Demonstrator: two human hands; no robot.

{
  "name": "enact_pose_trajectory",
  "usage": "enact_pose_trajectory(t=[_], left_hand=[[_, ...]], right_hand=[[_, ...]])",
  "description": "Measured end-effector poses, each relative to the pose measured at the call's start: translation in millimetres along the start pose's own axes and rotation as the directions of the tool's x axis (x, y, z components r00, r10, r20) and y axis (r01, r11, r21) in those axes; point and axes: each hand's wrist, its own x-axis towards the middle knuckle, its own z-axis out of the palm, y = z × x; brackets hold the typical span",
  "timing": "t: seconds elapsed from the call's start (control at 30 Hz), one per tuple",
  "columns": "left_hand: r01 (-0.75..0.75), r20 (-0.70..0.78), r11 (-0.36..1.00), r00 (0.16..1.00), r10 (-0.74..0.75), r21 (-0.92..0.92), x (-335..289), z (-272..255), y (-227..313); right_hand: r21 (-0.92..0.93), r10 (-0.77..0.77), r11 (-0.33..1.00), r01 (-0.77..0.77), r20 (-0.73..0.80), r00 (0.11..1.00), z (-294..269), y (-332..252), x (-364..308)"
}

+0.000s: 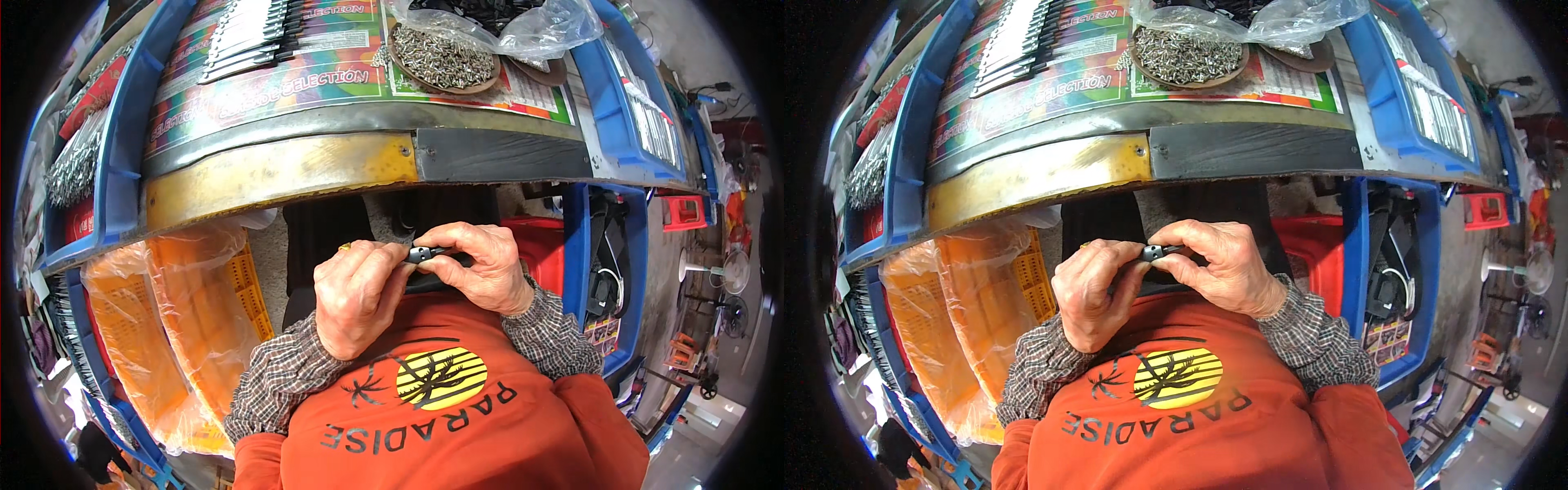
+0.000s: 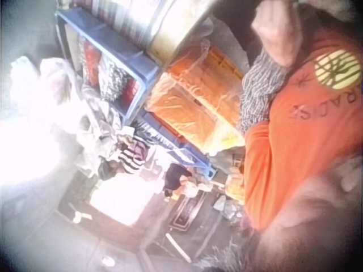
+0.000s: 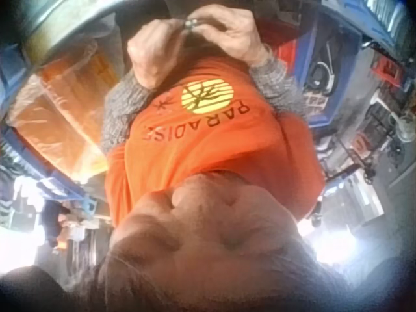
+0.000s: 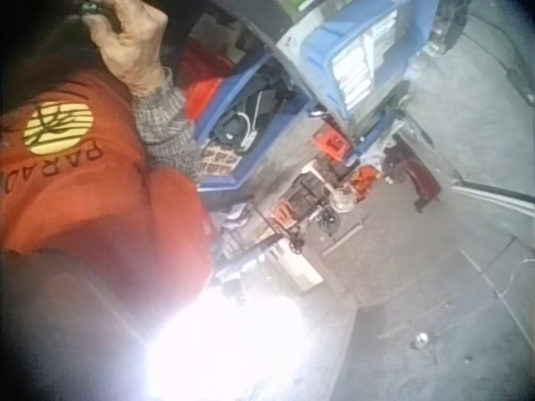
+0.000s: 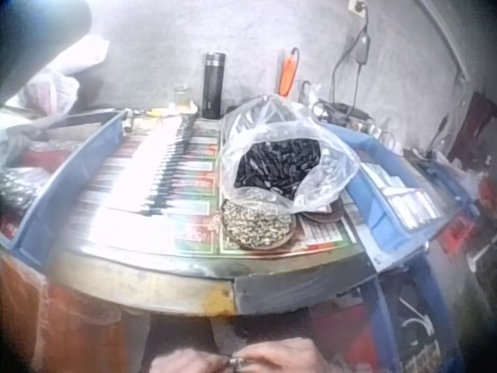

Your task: The person assembles ballpoint pens by hand, combining pen barrels, ink refills, pen caps, and springs from component bins at a workshop table.

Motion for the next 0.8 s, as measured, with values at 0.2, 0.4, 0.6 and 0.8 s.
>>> enact_pose_trajectory(t=[0.2,0.4,0.6,0.8], left_hand=[[-0.028,0.114,0.997,0.993,0.036,-0.073,8,-9,-9],[0.011,0.105,0.998,0.994,-0.006,-0.055,6,-7,-8],[-0.046,0.014,0.999,0.999,0.046,-0.017,14,-5,-7],[-0.07,0.014,0.997,0.997,0.07,-0.017,26,-13,-4]], right_hand=[[0.059,0.054,0.997,-0.056,0.04,0.998,-2,-2,0],[0.085,0.048,0.995,-0.045,-0.033,0.998,4,3,-1],[0.02,-0.046,0.999,0.047,-0.061,0.997,-1,2,7],[-0.033,-0.044,0.998,0.044,0.005,0.999,-14,-10,23]])
